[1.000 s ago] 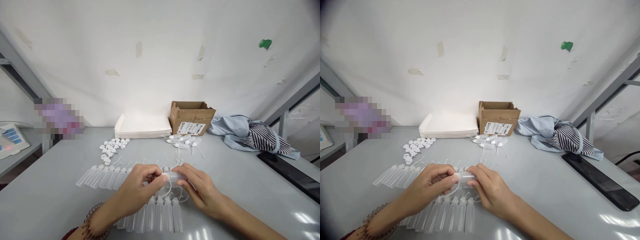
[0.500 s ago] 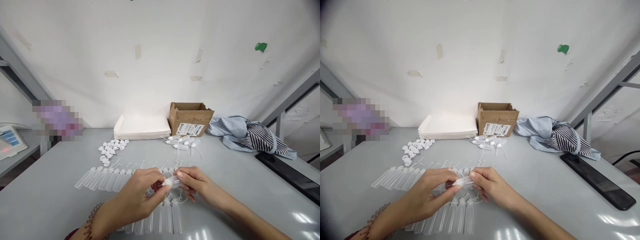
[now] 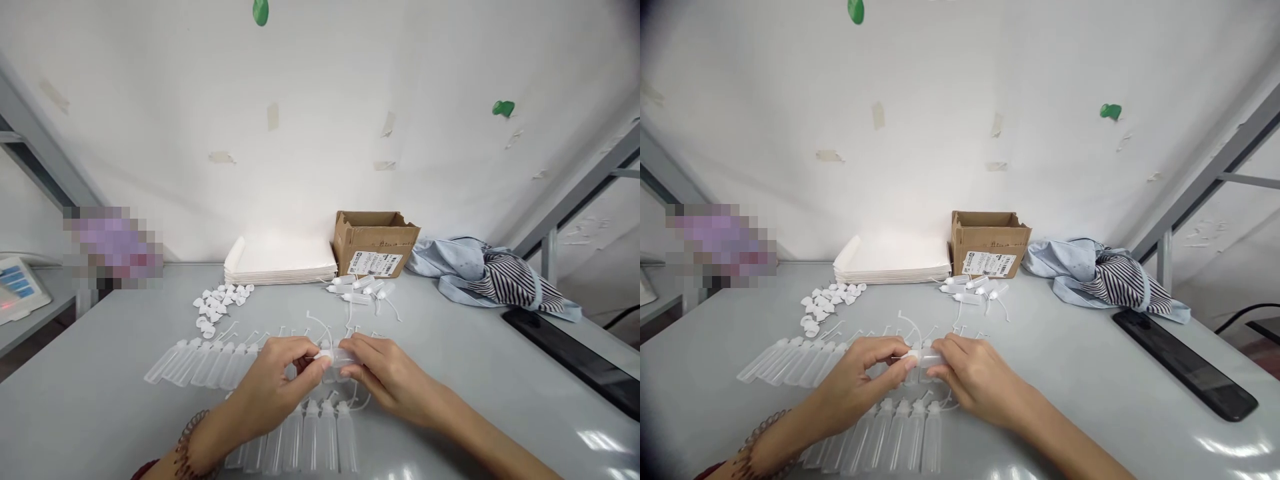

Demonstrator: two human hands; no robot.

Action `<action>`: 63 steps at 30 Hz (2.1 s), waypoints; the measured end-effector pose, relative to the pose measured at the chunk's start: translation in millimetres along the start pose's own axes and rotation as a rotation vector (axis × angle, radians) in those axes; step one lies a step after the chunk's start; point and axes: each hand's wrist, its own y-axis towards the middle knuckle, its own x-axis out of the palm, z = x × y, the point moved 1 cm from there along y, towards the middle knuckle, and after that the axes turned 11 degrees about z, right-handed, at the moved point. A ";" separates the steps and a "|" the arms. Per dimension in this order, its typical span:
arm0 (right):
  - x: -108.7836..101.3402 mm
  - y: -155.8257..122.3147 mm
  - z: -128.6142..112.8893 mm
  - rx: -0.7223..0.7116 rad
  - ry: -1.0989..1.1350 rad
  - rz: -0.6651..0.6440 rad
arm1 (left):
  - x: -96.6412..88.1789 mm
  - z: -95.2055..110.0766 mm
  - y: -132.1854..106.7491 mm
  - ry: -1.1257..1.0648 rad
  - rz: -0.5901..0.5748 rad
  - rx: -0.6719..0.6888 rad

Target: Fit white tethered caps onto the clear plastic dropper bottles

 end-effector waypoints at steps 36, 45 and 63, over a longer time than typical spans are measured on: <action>-23.3 9.7 69.1 -0.009 -0.330 0.462 | -102.1 -89.4 41.4 0.765 0.400 -0.095; -6.2 6.3 31.9 -0.103 -0.306 0.243 | -96.1 -103.2 43.2 0.833 0.275 -0.095; -22.6 3.0 21.0 0.229 0.011 -0.204 | -83.1 -99.2 41.6 0.923 0.163 -0.105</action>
